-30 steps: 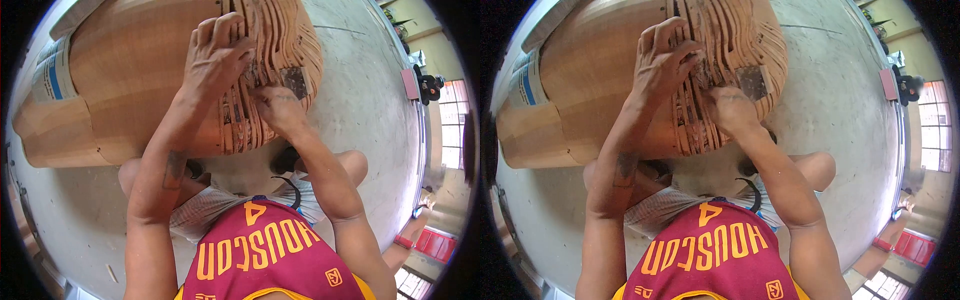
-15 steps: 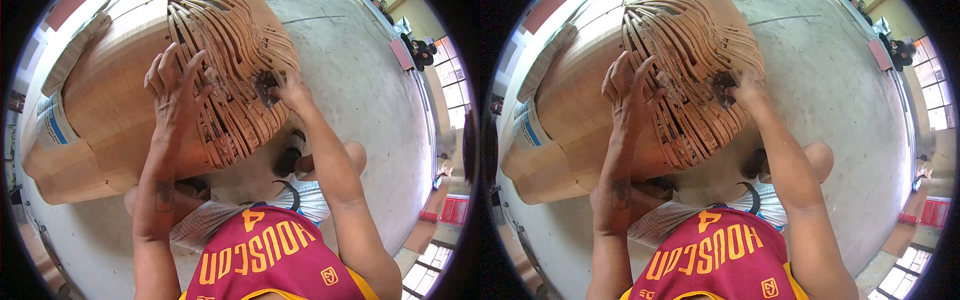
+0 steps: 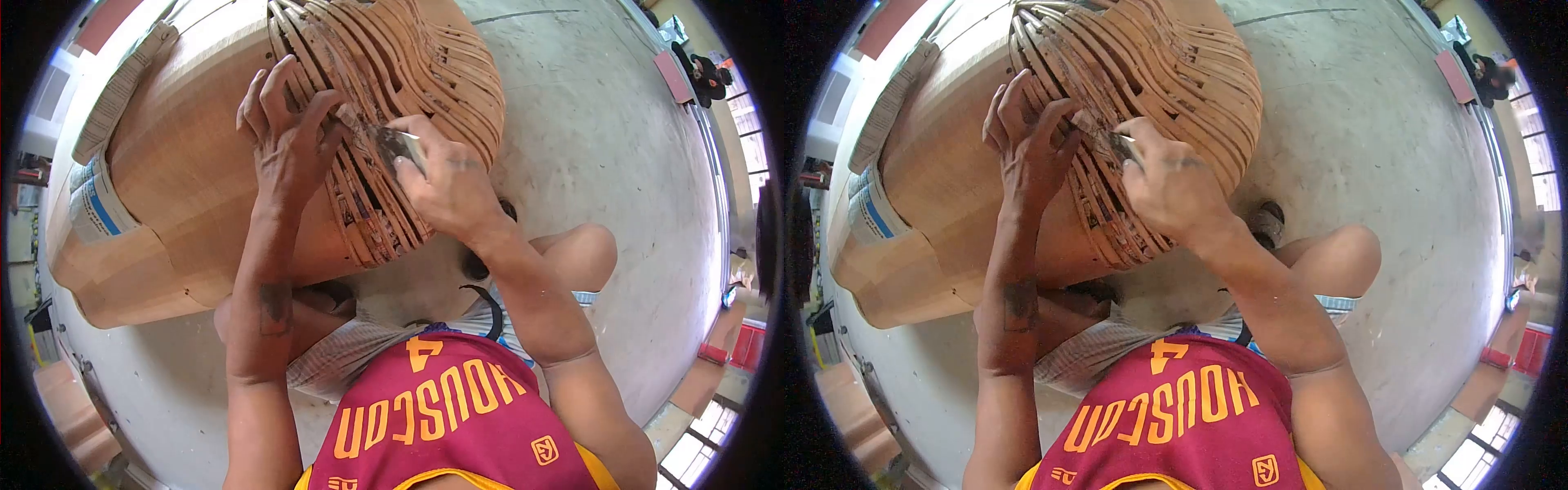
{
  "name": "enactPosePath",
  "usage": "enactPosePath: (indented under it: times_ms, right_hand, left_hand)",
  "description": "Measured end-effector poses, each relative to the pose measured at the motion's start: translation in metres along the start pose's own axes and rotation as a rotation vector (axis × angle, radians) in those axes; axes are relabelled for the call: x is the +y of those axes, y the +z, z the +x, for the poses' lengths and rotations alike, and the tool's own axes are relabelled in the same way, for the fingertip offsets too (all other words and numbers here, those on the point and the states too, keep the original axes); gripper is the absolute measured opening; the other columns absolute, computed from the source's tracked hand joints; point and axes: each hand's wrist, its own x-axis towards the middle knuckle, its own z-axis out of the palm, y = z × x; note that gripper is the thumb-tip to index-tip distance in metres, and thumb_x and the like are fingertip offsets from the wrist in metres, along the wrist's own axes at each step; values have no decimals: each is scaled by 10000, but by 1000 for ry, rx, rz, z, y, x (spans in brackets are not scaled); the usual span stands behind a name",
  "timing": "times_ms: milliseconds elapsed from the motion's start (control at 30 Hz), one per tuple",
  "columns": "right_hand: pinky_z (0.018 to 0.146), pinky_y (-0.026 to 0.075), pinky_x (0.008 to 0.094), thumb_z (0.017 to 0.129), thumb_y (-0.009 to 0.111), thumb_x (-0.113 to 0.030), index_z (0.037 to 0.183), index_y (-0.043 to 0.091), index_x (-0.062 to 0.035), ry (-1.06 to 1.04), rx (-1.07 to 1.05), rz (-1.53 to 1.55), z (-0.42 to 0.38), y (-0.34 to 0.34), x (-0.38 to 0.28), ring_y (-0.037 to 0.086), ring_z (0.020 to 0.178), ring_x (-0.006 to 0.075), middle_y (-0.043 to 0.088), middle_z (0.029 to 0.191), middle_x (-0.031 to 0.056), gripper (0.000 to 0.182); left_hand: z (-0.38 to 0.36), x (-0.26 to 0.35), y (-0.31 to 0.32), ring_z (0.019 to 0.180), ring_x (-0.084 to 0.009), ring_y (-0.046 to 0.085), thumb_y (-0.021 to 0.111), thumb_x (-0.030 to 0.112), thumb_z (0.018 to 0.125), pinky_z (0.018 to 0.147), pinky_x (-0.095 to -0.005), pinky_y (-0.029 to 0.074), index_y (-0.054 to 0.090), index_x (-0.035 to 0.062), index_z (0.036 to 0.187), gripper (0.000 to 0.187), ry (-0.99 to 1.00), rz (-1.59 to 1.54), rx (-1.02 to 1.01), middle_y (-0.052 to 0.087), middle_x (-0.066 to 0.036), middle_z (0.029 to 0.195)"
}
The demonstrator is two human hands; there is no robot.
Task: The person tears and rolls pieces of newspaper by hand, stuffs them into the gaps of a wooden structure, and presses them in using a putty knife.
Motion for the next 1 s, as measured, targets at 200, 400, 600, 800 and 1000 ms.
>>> enactPosePath:
  times_ms: [200,400,600,800,1000]
  right_hand:
    - [953,538,585,961,566,-158,1363,625,-97,22,8,-134,12,24,-9,688,1061,531,726,1106,327,411]
    - [975,534,581,947,558,-161,1365,636,-72,2,9,-252,21,34,-15,678,1083,534,720,1097,343,435]
    - [979,552,564,936,563,-125,1246,646,-4,-2,-65,-274,25,23,-21,692,1090,506,724,1098,331,343]
    - [963,551,575,927,559,-134,1242,663,2,-87,-6,-207,6,10,-24,695,1046,522,718,1081,349,359]
    - [940,549,581,912,548,-111,1269,666,17,-20,-68,-354,25,28,-23,699,1007,528,718,1036,356,398]
  left_hand:
    - [0,-2,2,1543,-376,249,925,220,755,1236,-562,199,757,304,1129,418,6,-20,31,362,-54,1609]
    - [4,-3,-7,1544,-376,250,904,293,793,1227,-567,181,757,306,1114,353,19,-63,17,376,-57,1600]
    - [5,-7,2,1544,-378,246,883,346,830,1231,-563,166,775,308,1043,242,22,-49,54,397,-51,1580]
    - [5,-11,0,1557,-364,238,877,321,832,1237,-551,164,785,307,1012,203,39,-80,53,411,-42,1580]
    - [4,-12,0,1562,-352,236,884,314,817,1236,-543,168,791,293,1004,210,35,-92,51,413,-26,1585]
